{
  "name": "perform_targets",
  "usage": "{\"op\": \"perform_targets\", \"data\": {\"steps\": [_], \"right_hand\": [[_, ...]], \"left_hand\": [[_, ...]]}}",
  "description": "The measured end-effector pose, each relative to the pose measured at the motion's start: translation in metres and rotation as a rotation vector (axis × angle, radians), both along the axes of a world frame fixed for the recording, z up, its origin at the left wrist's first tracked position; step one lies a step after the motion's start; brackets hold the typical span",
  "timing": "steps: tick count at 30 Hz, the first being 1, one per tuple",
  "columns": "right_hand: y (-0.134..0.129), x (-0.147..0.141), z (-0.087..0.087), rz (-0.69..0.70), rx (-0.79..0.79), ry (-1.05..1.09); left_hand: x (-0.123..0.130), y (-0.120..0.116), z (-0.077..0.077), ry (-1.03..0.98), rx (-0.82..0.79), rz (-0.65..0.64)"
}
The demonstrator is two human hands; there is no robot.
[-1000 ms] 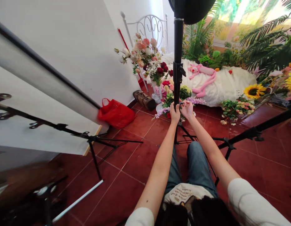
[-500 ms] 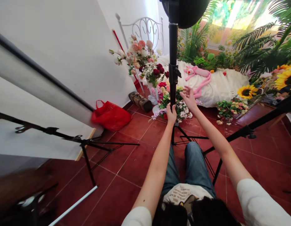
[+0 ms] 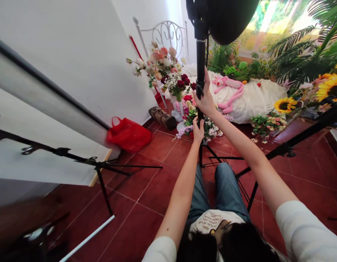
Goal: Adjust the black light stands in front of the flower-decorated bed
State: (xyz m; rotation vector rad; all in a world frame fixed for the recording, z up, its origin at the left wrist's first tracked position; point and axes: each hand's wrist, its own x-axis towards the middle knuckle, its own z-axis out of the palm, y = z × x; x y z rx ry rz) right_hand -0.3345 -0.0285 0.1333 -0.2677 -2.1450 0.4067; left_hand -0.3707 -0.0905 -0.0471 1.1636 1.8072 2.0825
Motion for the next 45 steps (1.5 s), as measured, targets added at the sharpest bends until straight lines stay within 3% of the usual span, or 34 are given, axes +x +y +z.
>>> {"op": "perform_targets", "data": {"steps": [3,6,9,18,28,34,39,45], "right_hand": [[-0.012,0.009,-0.027,-0.030,-0.132,0.069],[-0.016,0.017,-0.057,0.045,-0.211,0.023],[-0.014,0.020,-0.077,0.024,-0.269,0.044],[-0.017,0.025,-0.082,0.003,-0.364,-0.012],[0.004,0.073,-0.114,0.043,-0.270,-0.149],[0.013,0.072,-0.122,0.067,-0.331,-0.248],[0.028,0.054,-0.129,0.008,-0.498,-0.230],[0.034,0.030,-0.137,-0.064,-0.995,0.046]], "left_hand": [[-0.002,0.001,-0.002,0.015,-0.052,-0.004],[-0.004,0.003,-0.006,0.045,-0.091,-0.004],[-0.005,0.004,-0.009,0.056,-0.104,-0.004],[0.000,0.005,-0.010,0.032,-0.071,0.018],[-0.002,0.005,-0.008,0.052,-0.085,-0.014],[0.001,0.004,-0.004,0.004,-0.074,0.006],[0.003,0.004,-0.004,0.014,-0.072,0.011],[0.003,0.003,-0.005,0.023,-0.062,0.006]]}}
